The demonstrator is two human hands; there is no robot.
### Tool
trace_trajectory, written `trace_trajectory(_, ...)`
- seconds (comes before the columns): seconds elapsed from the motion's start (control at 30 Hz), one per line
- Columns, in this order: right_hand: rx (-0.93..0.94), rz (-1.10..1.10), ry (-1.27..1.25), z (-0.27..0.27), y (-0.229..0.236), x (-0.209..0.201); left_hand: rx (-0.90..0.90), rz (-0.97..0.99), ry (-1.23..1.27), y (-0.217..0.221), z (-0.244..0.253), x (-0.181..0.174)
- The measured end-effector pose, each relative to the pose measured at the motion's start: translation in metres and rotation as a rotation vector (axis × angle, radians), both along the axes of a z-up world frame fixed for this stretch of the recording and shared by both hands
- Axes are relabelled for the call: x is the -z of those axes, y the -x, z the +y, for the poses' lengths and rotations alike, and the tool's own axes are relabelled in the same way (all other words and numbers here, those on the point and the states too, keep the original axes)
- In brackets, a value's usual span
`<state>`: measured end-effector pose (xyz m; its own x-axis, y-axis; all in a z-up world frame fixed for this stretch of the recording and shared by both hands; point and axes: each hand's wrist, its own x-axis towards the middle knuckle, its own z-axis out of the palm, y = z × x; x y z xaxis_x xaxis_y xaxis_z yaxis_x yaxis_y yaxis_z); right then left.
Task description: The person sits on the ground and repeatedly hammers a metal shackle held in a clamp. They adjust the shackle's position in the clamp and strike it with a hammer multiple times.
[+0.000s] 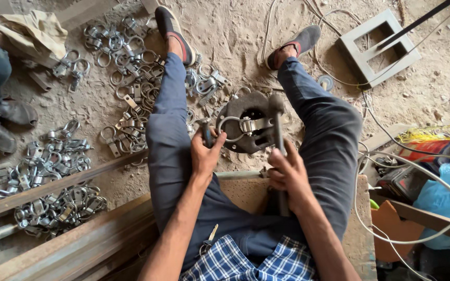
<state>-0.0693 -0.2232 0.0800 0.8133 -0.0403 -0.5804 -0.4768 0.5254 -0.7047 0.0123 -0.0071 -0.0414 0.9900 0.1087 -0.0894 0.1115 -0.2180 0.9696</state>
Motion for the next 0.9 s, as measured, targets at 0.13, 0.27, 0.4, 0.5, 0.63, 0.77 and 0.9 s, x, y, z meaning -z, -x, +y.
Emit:
trace_trajectory(0.13, 0.040, -0.164, -0.274, -0.038, 0.021, -0.014, 0.042, -0.106, 0.133, 0.008, 0.003, -0.028)
trace_trajectory(0.27, 0.057, -0.054, 0.266, -0.071, 0.043, -0.034, 0.183, -0.318, -0.301, 0.024, 0.012, -0.058)
trace_trajectory(0.4, 0.062, -0.001, 0.376, -0.100, 0.054, -0.030, 0.396, -0.537, -0.734, 0.032, 0.010, -0.073)
trace_trajectory(0.5, 0.108, -0.031, 0.271, -0.113, 0.057, -0.018, 0.447, -0.603, -0.811, 0.030, 0.007, -0.077)
trace_trajectory(0.63, 0.136, -0.005, 0.229, -0.120, 0.050, -0.008, 0.442, -0.624, -0.901, 0.022, 0.010, -0.080)
trace_trajectory(0.77, 0.075, -0.036, 0.226, -0.124, 0.045, -0.007, 0.427, -0.611, -0.959, 0.012, 0.011, -0.079)
trace_trajectory(0.9, 0.069, -0.029, 0.222, -0.125, 0.045, -0.009, 0.413, -0.572, -0.971, 0.003, 0.011, -0.072)
